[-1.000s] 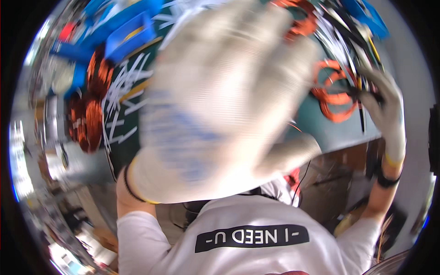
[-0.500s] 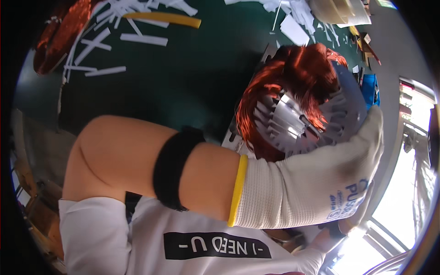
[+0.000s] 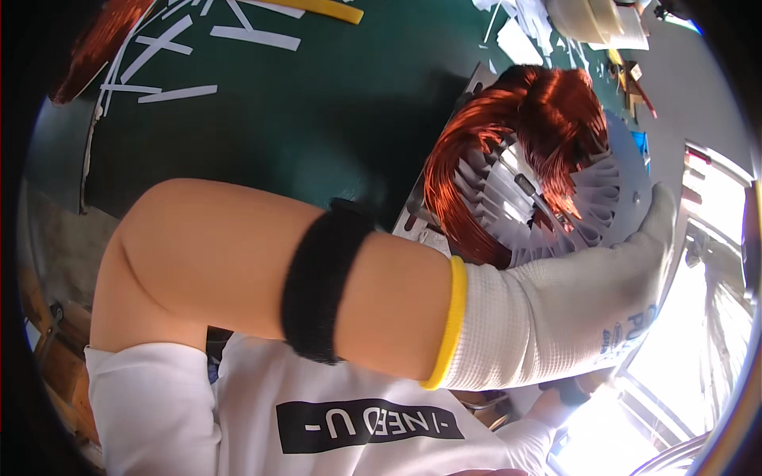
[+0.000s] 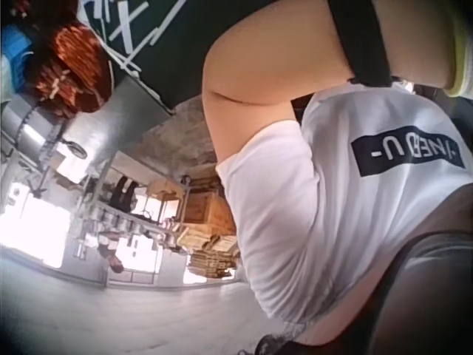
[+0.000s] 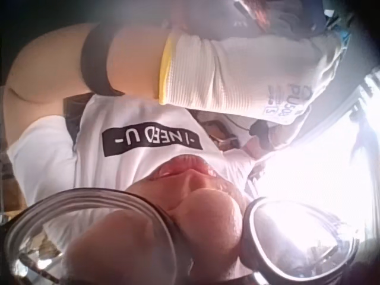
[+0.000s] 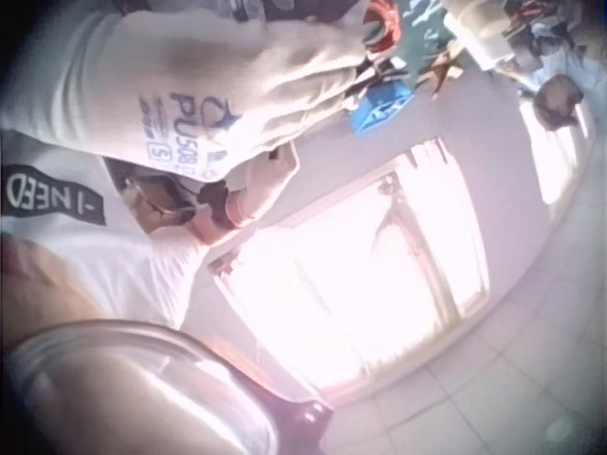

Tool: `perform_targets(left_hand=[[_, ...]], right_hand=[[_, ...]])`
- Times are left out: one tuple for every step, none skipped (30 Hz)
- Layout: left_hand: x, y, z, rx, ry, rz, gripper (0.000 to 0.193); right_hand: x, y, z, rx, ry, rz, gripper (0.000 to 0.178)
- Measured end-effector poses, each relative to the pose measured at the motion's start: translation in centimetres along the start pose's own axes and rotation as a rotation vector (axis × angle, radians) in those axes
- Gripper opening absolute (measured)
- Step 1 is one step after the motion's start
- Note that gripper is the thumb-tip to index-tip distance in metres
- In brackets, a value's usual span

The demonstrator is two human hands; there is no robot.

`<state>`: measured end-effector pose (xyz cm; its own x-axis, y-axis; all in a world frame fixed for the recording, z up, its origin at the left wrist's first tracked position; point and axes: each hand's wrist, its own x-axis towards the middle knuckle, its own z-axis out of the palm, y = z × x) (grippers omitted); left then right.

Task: The person inserts copper coils into a stator using a tool and plastic strip, then swaps it for another stator at a nearby table. They return to the workstation to trim the wires with shears and use a metal tool to press them into the stator.

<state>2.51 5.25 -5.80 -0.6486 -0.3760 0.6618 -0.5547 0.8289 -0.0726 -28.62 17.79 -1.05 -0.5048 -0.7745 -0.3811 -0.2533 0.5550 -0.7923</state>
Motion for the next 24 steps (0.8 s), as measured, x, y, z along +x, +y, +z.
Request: perform_targets(left_hand=[[-0.1,0.1,0.7,-0.001,0.005,0.002,0.035],[-0.2,0.0,1.0,-0.088,0.083,0.002,0.035],[-0.2,0.2,1.1,-0.194,0.155,0.000,0.035],[0.3,0.7,1.0,-0.099,0.158,-0.095,0.035],[0.4,1.0,1.0,-0.109,0.166,-0.097,0.035],[0.5,1.3,1.1,-0.137,0.141,-0.079,0.038],[0.8,1.5,1.3,-0.142,0.100,-0.056,0.041],[0.7,1.3,1.5,-0.148,0.070,-0.034,0.044],[0.0,0.6,0.6,-0.161,0.085,-0.033,0.044],[-1.2,-0.5,-0.5,-0.099,0.067,-0.030,0.036],[-1.8,-1.0,-1.2,-0.037,0.049,-0.026,0.028],[-1.7,-0.9,-0.7,0.009,0.013,-0.049,0.028],[-0.3,-0.2,0.0,-0.040,-0.003,0.010,0.027],[0.4,0.4,0.4,-0.059,-0.053,0.058,0.027],[0.5,0.7,0.4,-0.064,-0.059,0.058,0.027],[0.4,0.9,0.4,-0.031,-0.079,0.063,0.026],[0.3,1.0,0.4,0.002,-0.100,0.067,0.026],[1.0,1.0,0.7,0.036,-0.088,0.079,0.025],[0.8,1.4,0.9,-0.058,0.034,-0.074,0.043],[1.2,2.5,1.2,0.055,0.002,-0.098,0.043],[1.4,2.5,1.2,0.139,-0.029,-0.100,0.043],[1.4,2.5,1.5,0.134,-0.033,-0.088,0.043],[1.4,2.5,1.9,0.151,0.010,-0.087,0.036],[1.0,1.8,1.9,0.182,0.050,-0.089,0.029]], right_hand=[[-0.1,0.7,-0.5,0.055,-0.016,-0.010,0.039],[-0.1,0.7,-0.5,0.110,-0.032,-0.034,0.041],[-0.5,0.6,-0.3,0.159,-0.043,-0.042,0.042],[-1.2,-0.1,-0.3,-0.009,-0.074,-0.117,0.042],[-1.7,-0.8,-0.3,-0.179,-0.105,-0.189,0.041],[-1.7,-0.6,0.2,-0.188,-0.095,-0.186,0.041],[-0.3,0.4,1.5,-0.021,0.112,-0.120,0.036],[0.9,0.8,2.7,0.142,0.325,-0.056,0.032],[0.5,-0.4,3.2,0.132,0.342,-0.060,0.032],[0.1,-2.0,3.5,-0.148,0.265,-0.092,0.031],[-0.4,-3.9,3.8,-0.427,0.184,-0.118,0.030],[1.0,-5.5,5.3,-0.689,0.035,-0.175,0.029],[-0.5,-7.5,5.4,-0.982,-0.016,-0.182,0.028],[-0.7,-8.1,5.6,-1.257,-0.118,-0.201,0.027],[-0.8,-7.9,5.9,-1.257,-0.124,-0.194,0.027],[-0.8,-7.7,6.3,-1.132,-0.100,-0.176,0.026],[-0.9,-7.5,6.8,-1.008,-0.078,-0.157,0.025],[-0.8,-7.8,6.9,-0.892,-0.022,-0.145,0.025],[-0.3,-8.1,7.8,-0.768,-0.010,-0.154,0.024],[0.1,-8.4,8.7,-0.642,0.000,-0.161,0.023],[0.0,-8.0,9.1,-0.510,0.030,-0.137,0.023],[-0.1,-7.5,9.5,-0.376,0.061,-0.113,0.022],[-0.3,-7.1,9.7,-0.240,0.095,-0.090,0.022],[-0.4,-6.7,10.2,-0.099,0.119,-0.076,0.021]])
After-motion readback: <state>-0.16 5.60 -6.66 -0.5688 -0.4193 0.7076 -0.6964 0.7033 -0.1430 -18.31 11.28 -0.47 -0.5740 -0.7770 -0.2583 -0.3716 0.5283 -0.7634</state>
